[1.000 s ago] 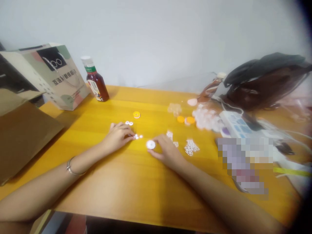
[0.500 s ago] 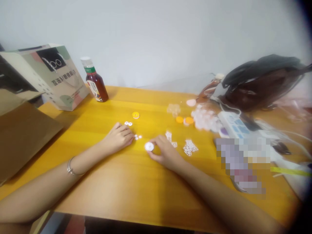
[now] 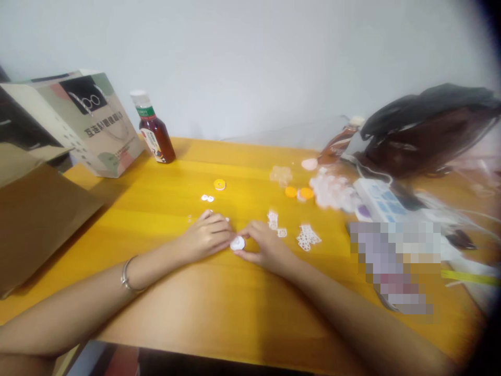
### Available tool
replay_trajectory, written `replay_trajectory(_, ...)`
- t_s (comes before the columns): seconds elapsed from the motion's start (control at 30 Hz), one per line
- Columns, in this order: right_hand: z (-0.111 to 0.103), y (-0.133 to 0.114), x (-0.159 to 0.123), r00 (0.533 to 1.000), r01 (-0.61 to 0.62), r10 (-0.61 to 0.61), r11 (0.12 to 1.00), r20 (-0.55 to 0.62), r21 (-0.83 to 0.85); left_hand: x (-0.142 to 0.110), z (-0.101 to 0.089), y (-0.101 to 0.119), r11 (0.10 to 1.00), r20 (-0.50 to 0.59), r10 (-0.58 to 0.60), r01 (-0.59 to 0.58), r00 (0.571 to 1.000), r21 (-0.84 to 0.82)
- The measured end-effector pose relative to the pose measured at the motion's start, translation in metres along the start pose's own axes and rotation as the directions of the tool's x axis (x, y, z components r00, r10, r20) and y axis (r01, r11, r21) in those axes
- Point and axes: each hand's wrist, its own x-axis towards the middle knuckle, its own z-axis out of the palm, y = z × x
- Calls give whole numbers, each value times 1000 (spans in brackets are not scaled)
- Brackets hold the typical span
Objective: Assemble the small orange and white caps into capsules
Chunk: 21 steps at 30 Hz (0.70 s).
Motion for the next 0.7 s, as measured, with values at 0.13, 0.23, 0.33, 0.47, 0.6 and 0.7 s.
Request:
replay_trajectory(0.13,1,0,1,1000,-9,9,1000,4,-8,1,-1,0,1000,39,17,-17,999,-9)
replay_trajectory(0.23,0,-1,1,1000,-14,14,1000,4,0,1,-2,0,999,48,30,-30,998,-18)
replay_trajectory(0.33,-1,-2,1,999,-36,35,999,16,2,2,-4,0,998,54,61,-61,997,-12)
replay_trajectory(0.47,-1,-1,0,998,-54,55,998,26,-7,3,-5,2,998,50,63,-63,997,-1)
replay_trajectory(0.6,1,1,0,999,-43,43,999,16,-7,4,-5,4,999,68,47,-48,997,11)
replay_trajectory(0.7,1,2,0,999,-41,41,999,12,-7,4,-6,4,999,104,48,-48,993,-1)
